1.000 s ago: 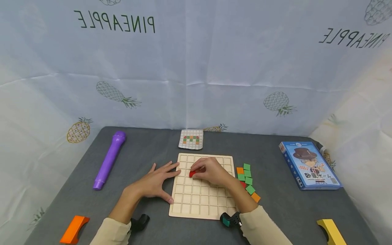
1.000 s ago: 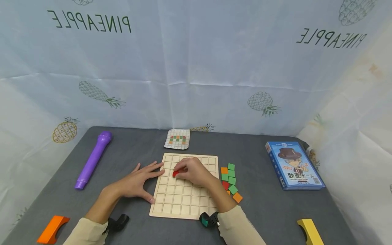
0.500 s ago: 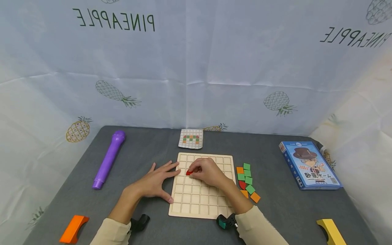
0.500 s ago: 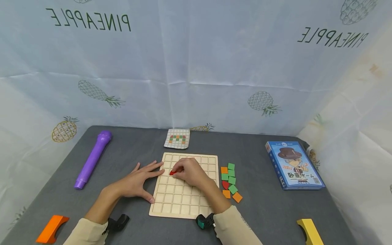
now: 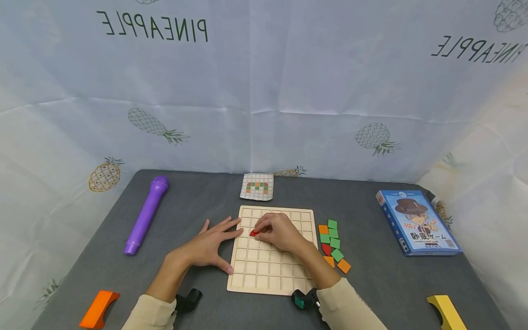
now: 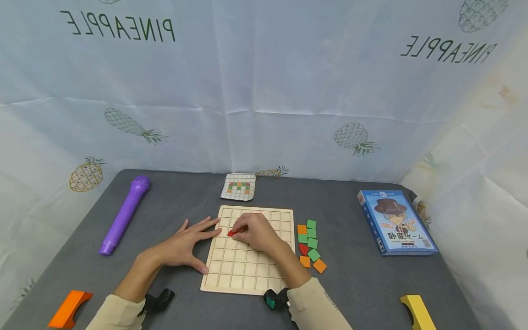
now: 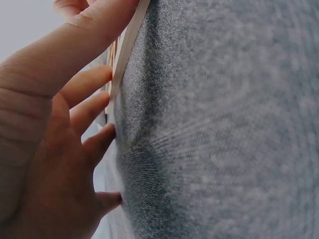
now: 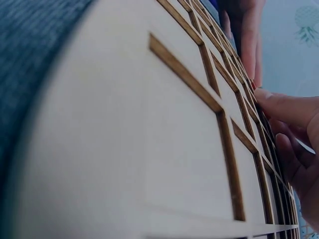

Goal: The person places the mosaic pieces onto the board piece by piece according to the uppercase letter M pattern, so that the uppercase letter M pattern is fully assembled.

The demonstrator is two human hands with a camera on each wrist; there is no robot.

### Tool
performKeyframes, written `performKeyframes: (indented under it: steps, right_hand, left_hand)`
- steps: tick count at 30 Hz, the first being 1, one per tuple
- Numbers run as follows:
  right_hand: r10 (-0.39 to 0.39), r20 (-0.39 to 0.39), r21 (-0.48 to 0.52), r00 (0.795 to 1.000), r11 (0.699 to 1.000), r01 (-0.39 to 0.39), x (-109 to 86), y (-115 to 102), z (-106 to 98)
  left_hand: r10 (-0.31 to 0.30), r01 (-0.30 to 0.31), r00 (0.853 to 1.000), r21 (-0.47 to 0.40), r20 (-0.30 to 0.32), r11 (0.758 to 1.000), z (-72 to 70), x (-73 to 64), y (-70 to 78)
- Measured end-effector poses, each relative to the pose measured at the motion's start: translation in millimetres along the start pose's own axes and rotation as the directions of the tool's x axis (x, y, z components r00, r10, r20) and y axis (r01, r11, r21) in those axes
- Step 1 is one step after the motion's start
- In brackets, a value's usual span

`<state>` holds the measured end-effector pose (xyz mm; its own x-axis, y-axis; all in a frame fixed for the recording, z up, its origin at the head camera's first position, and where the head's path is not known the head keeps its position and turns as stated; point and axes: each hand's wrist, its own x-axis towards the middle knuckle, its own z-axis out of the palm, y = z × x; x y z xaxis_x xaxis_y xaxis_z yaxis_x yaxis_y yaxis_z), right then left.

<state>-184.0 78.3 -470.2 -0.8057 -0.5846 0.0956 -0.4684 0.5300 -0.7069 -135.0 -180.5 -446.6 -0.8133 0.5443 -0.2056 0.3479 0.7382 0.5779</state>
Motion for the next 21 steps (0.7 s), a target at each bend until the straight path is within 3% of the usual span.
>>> performKeyframes:
  steps: [21]
  right_hand:
    - [-0.019, 0.066, 0.018, 0.998, 1.0, 0.017, 0.5, -1.3, -7.2]
  left_hand:
    - [-0.014, 0.015, 1.0, 0.019, -0.015, 1.0, 2.2, 0.7, 1.7]
